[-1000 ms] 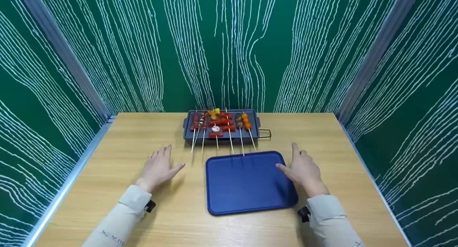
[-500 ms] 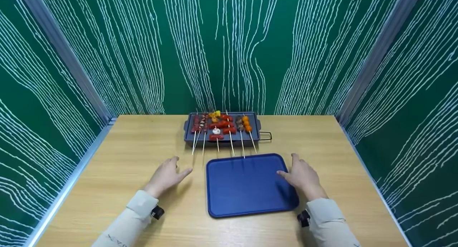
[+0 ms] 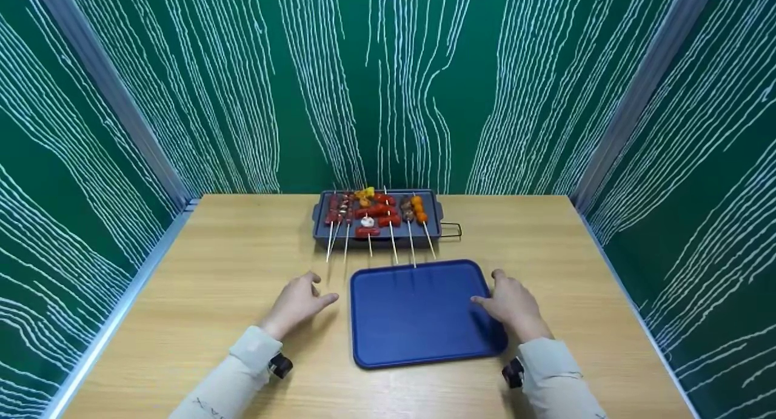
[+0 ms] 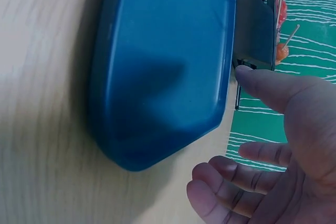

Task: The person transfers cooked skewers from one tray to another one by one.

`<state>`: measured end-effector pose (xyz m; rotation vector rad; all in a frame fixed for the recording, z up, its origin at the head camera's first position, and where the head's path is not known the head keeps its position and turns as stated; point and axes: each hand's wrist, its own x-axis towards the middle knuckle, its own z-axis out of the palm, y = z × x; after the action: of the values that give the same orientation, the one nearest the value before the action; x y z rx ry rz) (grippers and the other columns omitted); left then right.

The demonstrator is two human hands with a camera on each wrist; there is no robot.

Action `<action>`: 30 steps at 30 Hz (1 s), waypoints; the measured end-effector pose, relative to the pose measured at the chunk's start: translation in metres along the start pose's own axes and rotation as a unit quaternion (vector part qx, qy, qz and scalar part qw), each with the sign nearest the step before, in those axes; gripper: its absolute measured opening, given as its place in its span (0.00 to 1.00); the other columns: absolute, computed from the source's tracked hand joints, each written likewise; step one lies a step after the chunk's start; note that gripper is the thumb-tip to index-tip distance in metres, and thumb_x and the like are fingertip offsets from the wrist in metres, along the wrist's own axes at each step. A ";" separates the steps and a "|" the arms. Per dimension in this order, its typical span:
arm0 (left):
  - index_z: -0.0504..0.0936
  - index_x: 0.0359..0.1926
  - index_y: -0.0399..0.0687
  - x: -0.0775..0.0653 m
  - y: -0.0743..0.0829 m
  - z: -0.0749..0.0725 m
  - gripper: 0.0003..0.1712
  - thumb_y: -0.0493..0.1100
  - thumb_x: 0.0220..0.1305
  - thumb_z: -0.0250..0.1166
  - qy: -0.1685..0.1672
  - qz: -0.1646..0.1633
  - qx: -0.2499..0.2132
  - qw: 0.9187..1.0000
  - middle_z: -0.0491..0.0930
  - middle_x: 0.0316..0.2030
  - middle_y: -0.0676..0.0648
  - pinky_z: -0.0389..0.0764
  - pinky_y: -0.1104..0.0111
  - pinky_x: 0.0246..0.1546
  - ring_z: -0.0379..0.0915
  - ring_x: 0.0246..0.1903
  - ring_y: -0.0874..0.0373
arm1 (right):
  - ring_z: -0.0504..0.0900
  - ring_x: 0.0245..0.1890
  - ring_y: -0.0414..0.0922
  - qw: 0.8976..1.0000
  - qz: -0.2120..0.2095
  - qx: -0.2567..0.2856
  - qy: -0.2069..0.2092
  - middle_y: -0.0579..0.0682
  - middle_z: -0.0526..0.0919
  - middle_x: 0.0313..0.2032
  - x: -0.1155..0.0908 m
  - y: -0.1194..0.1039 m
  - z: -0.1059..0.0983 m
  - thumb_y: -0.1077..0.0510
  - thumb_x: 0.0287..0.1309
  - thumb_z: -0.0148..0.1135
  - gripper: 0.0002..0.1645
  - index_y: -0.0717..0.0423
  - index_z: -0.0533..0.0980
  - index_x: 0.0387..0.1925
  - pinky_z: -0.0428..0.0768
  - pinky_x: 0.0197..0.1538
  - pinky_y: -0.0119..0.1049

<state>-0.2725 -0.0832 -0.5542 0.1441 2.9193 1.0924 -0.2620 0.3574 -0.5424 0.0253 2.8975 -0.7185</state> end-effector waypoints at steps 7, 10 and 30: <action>0.81 0.59 0.28 0.000 0.006 0.011 0.36 0.53 0.63 0.78 -0.002 0.001 -0.014 1.000 0.87 0.52 0.28 0.89 0.43 0.58 0.86 0.53 0.31 | 0.85 0.56 0.72 1.000 0.004 0.009 -0.015 0.84 0.76 0.61 0.000 0.002 0.002 0.45 0.72 0.70 0.49 0.80 0.62 0.72 0.85 0.58 0.69; 0.82 0.57 0.27 0.001 0.005 0.015 0.34 0.50 0.62 0.79 -0.005 0.007 -0.029 1.000 0.88 0.51 0.28 0.89 0.43 0.57 0.87 0.51 0.31 | 0.86 0.54 0.69 0.999 0.014 0.014 -0.025 0.84 0.76 0.61 0.001 0.003 0.003 0.46 0.72 0.70 0.47 0.80 0.62 0.71 0.86 0.58 0.68; 0.78 0.60 0.27 -0.003 0.027 0.037 0.30 0.37 0.62 0.78 -0.067 -0.030 -0.111 0.991 0.80 0.23 0.50 0.78 0.73 0.15 0.72 0.12 0.62 | 0.84 0.36 0.55 0.999 -0.030 -0.017 -0.005 0.69 0.86 0.38 0.008 0.011 0.012 0.64 0.67 0.68 0.22 0.80 0.75 0.54 0.86 0.41 0.52</action>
<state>-0.2650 -0.0388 -0.5642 0.1206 2.6443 1.3317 -0.2671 0.3614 -0.5594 -0.0690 2.9118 -0.6773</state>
